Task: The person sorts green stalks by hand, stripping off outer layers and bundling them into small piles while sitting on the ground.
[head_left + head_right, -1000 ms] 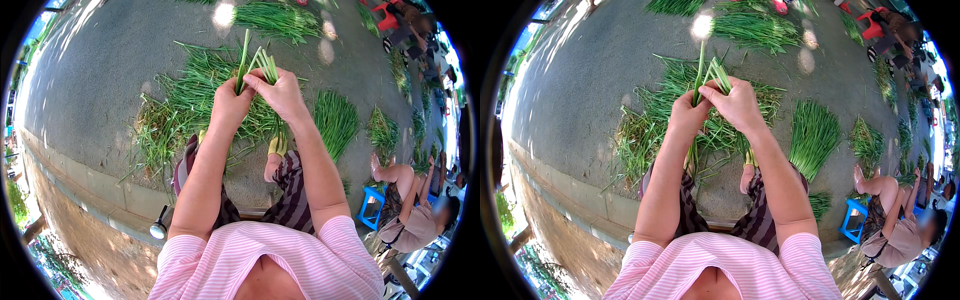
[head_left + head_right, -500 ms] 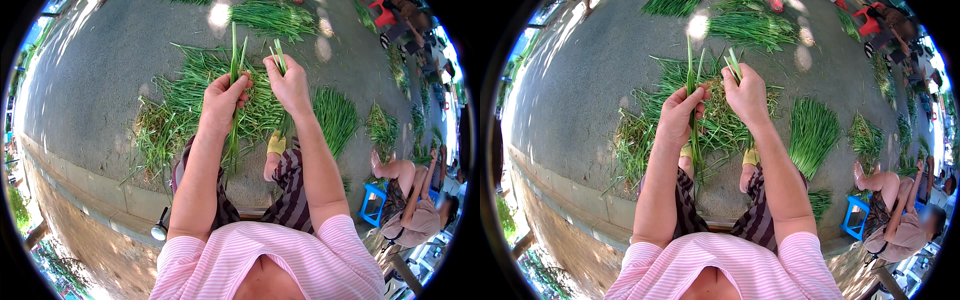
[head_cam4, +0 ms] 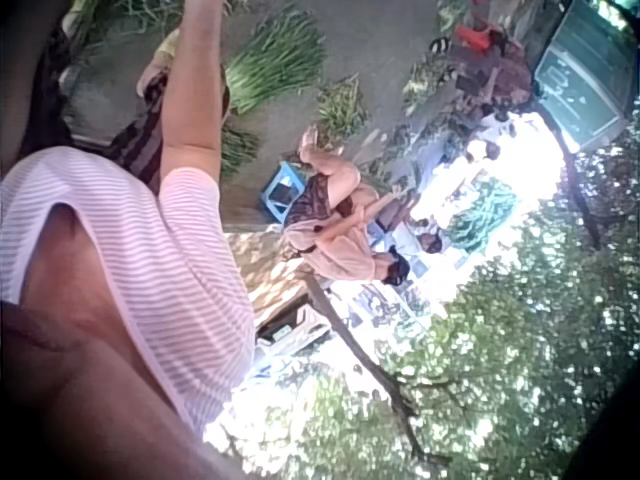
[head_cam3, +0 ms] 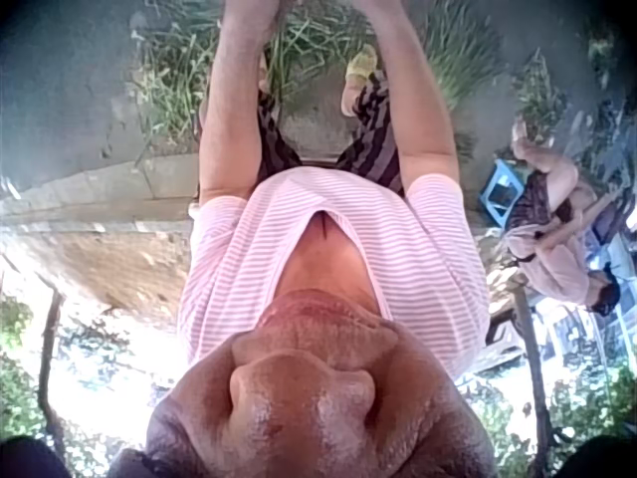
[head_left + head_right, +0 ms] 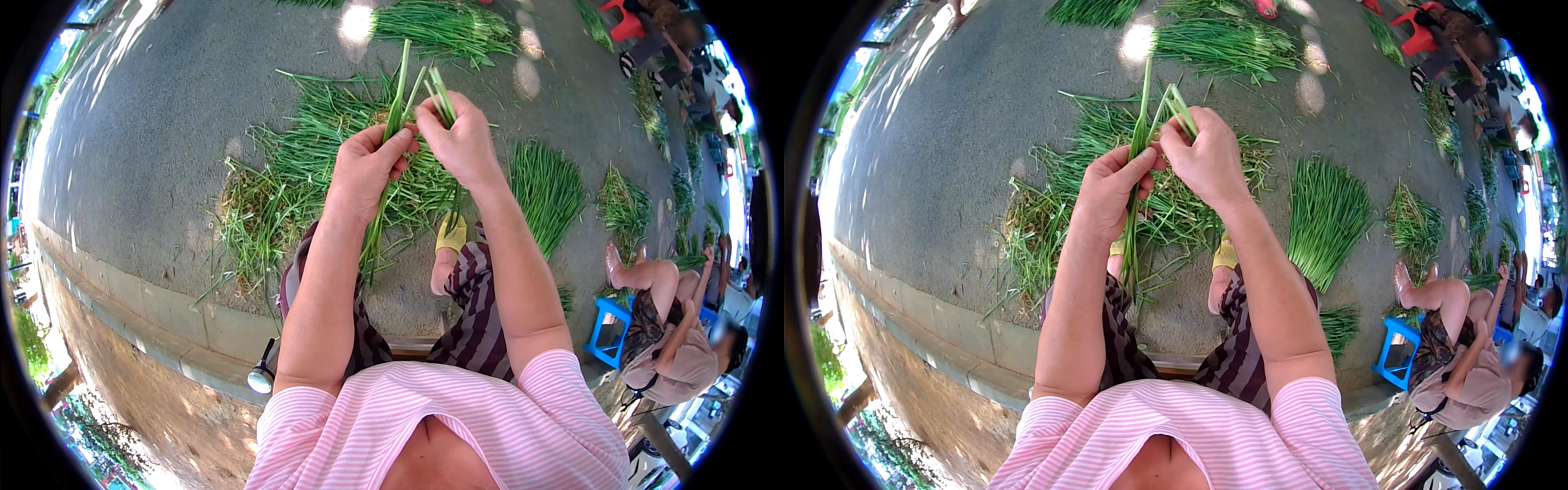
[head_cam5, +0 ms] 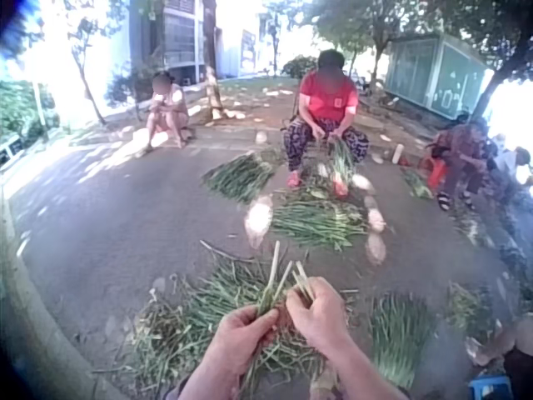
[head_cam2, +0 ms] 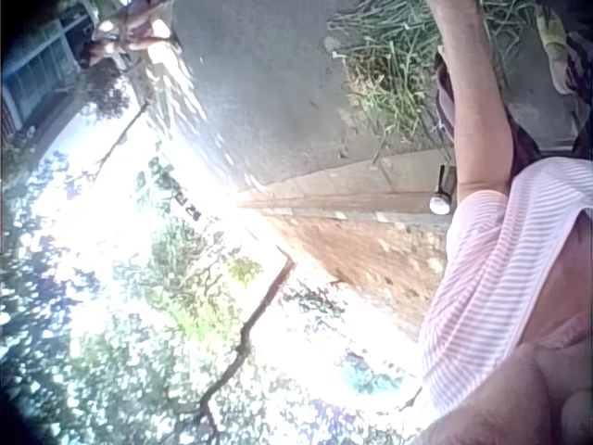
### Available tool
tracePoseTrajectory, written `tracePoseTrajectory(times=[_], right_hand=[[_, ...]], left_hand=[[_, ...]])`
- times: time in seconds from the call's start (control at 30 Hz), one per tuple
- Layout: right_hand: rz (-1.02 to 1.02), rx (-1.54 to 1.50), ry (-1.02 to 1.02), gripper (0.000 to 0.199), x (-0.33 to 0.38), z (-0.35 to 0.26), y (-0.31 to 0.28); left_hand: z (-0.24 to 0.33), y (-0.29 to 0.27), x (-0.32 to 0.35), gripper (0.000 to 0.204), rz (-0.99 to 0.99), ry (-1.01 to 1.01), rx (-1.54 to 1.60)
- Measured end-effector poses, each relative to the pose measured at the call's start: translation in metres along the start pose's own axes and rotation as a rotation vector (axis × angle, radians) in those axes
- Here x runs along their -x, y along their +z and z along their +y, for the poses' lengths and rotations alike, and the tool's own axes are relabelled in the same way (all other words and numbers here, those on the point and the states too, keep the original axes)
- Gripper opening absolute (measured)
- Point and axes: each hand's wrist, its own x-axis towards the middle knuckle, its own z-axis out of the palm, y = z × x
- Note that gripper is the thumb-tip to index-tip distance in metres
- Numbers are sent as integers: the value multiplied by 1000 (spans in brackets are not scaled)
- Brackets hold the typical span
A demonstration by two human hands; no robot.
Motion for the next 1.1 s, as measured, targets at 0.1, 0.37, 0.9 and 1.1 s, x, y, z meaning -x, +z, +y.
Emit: tracePoseTrajectory(times=[0.1,0.37,0.9,1.1], right_hand=[[142,91,31,18,-5,0,-3],[219,133,150,19,-15,2,-28],[-6,-119,18,24,-14,7,-16],[158,-81,99,15,-20,8,-30]], left_hand=[[2,0,1,19,-4,-18,4],[6,-3,2,28,1,-32,35],[13,2,6,27,-66,-136,-24],[13,-2,6,27,-21,-109,-4]])
